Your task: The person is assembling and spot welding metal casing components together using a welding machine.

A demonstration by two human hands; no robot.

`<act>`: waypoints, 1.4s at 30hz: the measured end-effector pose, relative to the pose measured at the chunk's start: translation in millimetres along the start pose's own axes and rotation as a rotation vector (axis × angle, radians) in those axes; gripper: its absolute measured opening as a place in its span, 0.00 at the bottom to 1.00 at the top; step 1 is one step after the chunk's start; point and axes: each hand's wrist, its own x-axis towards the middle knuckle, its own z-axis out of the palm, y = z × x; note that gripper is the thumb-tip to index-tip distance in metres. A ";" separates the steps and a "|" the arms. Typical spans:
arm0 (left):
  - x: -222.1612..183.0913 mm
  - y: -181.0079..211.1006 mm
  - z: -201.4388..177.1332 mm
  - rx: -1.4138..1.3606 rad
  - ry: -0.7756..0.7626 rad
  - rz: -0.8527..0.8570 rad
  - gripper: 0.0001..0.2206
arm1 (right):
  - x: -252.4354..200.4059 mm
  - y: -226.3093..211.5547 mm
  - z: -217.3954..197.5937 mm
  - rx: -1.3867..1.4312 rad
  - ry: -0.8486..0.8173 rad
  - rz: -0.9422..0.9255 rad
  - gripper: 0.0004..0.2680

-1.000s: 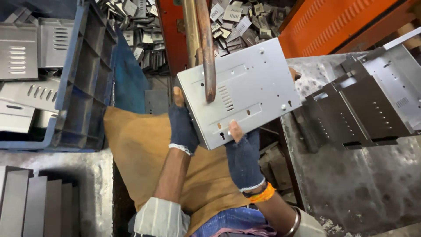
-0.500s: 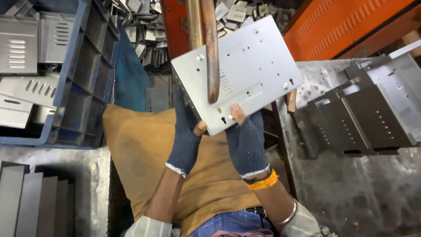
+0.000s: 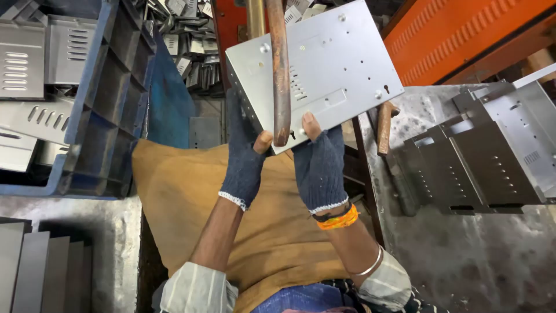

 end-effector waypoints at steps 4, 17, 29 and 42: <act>5.1 6.6 1.2 -0.065 0.007 -0.051 0.60 | 7.1 9.1 -7.1 -0.026 -0.035 -0.055 0.18; 7.6 -11.0 0.0 -0.046 -0.007 0.058 0.59 | 8.0 12.2 0.7 -0.035 0.019 -0.092 0.19; -10.1 -9.3 -26.9 -0.085 0.041 0.102 0.45 | -10.7 -16.0 -18.3 0.039 -0.025 0.009 0.20; -14.9 21.8 -21.4 0.218 -0.156 0.276 0.30 | 17.1 -63.2 -36.5 -0.332 -0.031 0.171 0.22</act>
